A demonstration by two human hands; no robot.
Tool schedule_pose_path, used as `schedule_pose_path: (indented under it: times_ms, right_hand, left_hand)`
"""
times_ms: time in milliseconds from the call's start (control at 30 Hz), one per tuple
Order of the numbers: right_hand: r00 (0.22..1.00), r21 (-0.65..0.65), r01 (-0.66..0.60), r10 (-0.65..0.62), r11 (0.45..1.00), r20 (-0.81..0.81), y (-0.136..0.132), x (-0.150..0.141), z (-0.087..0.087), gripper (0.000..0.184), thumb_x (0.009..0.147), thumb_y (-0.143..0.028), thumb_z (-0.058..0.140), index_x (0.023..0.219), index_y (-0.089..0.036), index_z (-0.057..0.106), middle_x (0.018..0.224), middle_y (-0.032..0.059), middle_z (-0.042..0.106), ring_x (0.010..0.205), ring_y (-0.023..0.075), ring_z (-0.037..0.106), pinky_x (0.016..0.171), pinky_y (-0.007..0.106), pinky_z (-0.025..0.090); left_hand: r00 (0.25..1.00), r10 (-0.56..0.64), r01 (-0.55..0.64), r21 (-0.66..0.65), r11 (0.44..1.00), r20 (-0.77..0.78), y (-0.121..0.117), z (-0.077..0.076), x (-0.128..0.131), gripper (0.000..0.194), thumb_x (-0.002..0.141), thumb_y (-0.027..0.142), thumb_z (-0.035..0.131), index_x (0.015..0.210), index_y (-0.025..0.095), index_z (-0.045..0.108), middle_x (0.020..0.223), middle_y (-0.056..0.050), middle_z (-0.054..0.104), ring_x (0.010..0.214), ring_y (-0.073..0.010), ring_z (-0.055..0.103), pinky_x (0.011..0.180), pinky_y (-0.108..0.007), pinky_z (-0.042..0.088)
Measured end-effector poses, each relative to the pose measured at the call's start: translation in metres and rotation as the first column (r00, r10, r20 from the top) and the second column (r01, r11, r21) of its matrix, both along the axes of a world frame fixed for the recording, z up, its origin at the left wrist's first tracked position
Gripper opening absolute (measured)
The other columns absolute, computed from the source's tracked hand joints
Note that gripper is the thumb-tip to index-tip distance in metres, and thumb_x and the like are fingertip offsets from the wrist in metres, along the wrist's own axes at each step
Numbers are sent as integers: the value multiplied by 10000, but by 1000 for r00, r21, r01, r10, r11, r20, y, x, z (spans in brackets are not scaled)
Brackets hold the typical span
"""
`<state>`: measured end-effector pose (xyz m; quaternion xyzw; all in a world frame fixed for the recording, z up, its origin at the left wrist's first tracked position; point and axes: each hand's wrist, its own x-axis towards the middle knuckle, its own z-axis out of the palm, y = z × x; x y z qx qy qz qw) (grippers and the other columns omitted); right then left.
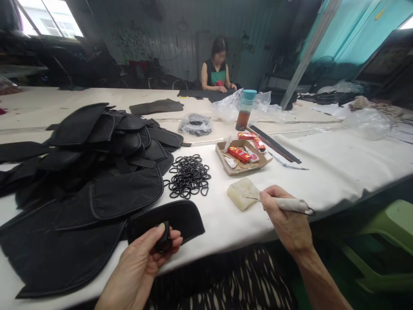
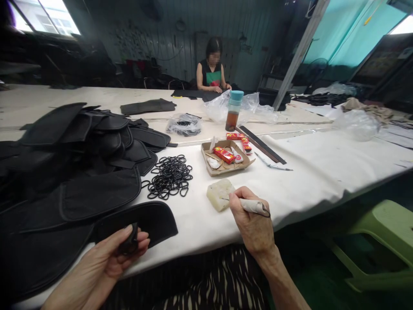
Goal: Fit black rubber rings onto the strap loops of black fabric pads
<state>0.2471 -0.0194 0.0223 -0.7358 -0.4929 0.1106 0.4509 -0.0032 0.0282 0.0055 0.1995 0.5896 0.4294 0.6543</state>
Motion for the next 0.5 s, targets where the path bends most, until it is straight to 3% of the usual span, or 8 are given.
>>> schedule_pose_path:
  times_ms: [133, 367, 500]
  right_hand:
    - [1000, -74, 13, -13, 997, -3, 11, 3, -3, 299, 828, -415, 487, 609, -213, 461, 489, -65, 371, 478, 105, 355, 471, 232, 281]
    - [989, -184, 93, -71, 979, 127, 21, -1, -4, 299, 810, -430, 471, 597, -220, 472, 483, -52, 422, 491, 124, 390, 470, 240, 269]
    - [995, -162, 71, -58, 984, 85, 22, -1, -4, 306, 805, -426, 466, 583, -215, 456, 481, -46, 424, 479, 125, 383, 459, 246, 277]
  left_hand:
    - [1000, -3, 2, -32, 999, -13, 0, 2, 1, 203, 808, 74, 533, 650, 86, 660, 624, -103, 711, 546, -187, 680, 576, -285, 584]
    - [1000, 3, -3, -58, 998, 12, -2, 2, 1, 199, 809, 57, 516, 671, 79, 657, 652, -129, 715, 580, -200, 688, 592, -297, 584]
    - [998, 3, 1, -61, 998, 70, -3, -3, -3, 176, 802, 68, 534, 684, 67, 665, 697, -153, 717, 626, -222, 694, 631, -332, 583]
